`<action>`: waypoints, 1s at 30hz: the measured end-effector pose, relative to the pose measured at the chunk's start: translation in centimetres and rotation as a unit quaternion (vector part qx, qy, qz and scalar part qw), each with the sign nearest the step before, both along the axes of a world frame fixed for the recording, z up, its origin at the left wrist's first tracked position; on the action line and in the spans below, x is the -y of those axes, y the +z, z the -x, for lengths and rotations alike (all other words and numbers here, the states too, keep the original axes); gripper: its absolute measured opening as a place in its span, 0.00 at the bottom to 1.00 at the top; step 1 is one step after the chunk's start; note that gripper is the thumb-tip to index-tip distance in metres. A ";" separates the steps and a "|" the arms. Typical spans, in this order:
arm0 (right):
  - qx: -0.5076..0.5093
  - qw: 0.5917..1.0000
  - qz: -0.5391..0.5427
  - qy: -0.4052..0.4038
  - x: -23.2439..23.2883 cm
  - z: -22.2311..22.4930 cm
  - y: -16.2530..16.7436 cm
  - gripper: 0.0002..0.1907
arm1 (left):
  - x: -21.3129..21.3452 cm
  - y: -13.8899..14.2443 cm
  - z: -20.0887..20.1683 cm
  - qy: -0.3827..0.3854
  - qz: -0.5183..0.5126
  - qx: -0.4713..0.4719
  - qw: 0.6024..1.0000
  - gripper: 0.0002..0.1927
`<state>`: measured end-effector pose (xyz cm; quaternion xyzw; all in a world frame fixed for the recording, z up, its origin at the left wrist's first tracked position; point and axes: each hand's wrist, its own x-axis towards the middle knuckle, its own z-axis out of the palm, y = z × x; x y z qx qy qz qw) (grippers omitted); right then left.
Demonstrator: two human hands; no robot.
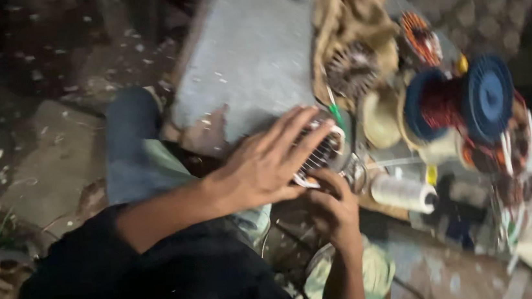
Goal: The person wraps white thread around a copper-wound motor stator to secure the windings. They repeatedly tie knots and trim excess thread using scissors. The person works at a cluttered workbench with various motor parts and tools visible.
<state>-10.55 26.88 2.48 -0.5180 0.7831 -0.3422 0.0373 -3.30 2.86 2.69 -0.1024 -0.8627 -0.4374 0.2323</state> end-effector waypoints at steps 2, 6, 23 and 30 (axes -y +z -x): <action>-0.055 0.998 -0.001 -0.021 0.0 0.7 -1.0 0.21 | 0.4 -1.1 0.7 -0.004 -0.022 0.015 1.000 0.65; -0.060 0.997 -0.010 -0.053 0.1 1.7 -1.5 0.14 | 1.0 -3.2 1.8 -0.010 -0.101 0.030 0.994 0.69; 0.188 0.962 -0.169 -0.105 8.5 6.1 0.3 0.09 | 2.6 -6.1 1.2 0.075 -0.088 -0.017 0.993 0.47; 0.195 0.958 -0.177 -0.114 9.7 7.3 -0.2 0.07 | 2.2 -6.3 3.1 0.068 -0.090 0.004 0.994 0.51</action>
